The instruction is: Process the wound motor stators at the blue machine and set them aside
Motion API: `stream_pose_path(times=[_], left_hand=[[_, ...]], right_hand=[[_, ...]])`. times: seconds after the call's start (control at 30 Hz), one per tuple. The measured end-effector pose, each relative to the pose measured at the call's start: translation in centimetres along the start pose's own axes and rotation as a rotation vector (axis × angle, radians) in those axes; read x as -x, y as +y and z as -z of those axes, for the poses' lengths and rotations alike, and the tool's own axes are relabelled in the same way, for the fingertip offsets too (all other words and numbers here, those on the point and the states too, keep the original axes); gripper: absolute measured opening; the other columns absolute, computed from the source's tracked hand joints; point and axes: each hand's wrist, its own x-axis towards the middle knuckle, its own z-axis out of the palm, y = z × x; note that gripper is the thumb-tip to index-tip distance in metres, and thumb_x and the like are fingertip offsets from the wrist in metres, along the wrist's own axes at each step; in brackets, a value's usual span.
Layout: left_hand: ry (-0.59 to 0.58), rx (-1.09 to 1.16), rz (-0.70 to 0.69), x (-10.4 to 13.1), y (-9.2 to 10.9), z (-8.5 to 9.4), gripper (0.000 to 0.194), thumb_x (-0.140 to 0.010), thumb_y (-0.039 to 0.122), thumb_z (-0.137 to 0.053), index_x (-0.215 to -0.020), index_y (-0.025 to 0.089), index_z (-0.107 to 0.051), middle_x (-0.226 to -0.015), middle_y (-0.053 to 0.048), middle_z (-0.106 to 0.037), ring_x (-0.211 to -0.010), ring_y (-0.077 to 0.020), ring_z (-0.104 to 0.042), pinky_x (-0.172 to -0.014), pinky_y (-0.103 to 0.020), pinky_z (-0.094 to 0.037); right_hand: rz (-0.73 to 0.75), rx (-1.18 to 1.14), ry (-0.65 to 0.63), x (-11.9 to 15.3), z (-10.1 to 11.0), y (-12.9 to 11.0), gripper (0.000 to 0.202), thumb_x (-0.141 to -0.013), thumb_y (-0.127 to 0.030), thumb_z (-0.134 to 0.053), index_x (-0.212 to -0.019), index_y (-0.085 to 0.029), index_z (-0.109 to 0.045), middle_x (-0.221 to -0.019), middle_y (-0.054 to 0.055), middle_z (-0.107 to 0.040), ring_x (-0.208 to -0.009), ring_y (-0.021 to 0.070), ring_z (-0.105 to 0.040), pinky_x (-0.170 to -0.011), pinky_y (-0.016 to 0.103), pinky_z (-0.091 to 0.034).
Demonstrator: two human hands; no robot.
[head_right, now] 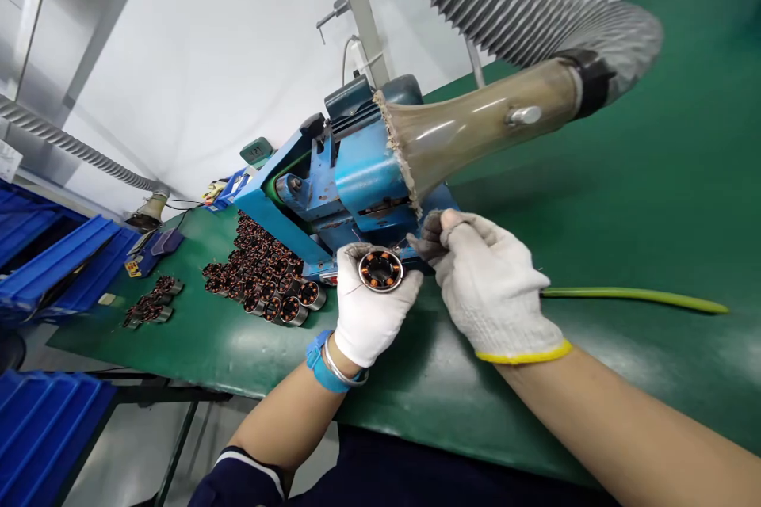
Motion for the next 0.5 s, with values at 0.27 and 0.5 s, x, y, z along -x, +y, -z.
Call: stream_pose_path(times=[0.27,0.5], left_hand=[[-0.079,0.227,0.149,-1.6,0.2,0.5,0.057,-0.068,0.03,-0.092,-0.113,0.02,-0.06,-0.111,-0.008,-0.076,-0.103,-0.0223,-0.075,-0.101,-0.038,-0.059],[0.013,0.195,0.165,-3.1,1.0,-0.2,0.046,-0.067,0.02,-0.092,-0.103,0.02,-0.064,-0.108,-0.007,-0.079,-0.103,-0.0222,-0.076,-0.1,-0.036,-0.059]], right_hand=[[-0.05,0.11,-0.148,1.2,-1.8,0.0,0.041,-0.064,-0.043,-0.083,-0.099,-0.025,-0.072,-0.101,0.009,-0.079,-0.098,0.0322,-0.076,-0.093,0.05,-0.064],[-0.003,0.15,-0.121,0.2,-2.5,-0.2,0.036,-0.071,-0.045,-0.078,-0.101,-0.026,-0.074,-0.101,0.01,-0.079,-0.099,0.0336,-0.076,-0.094,0.05,-0.063]])
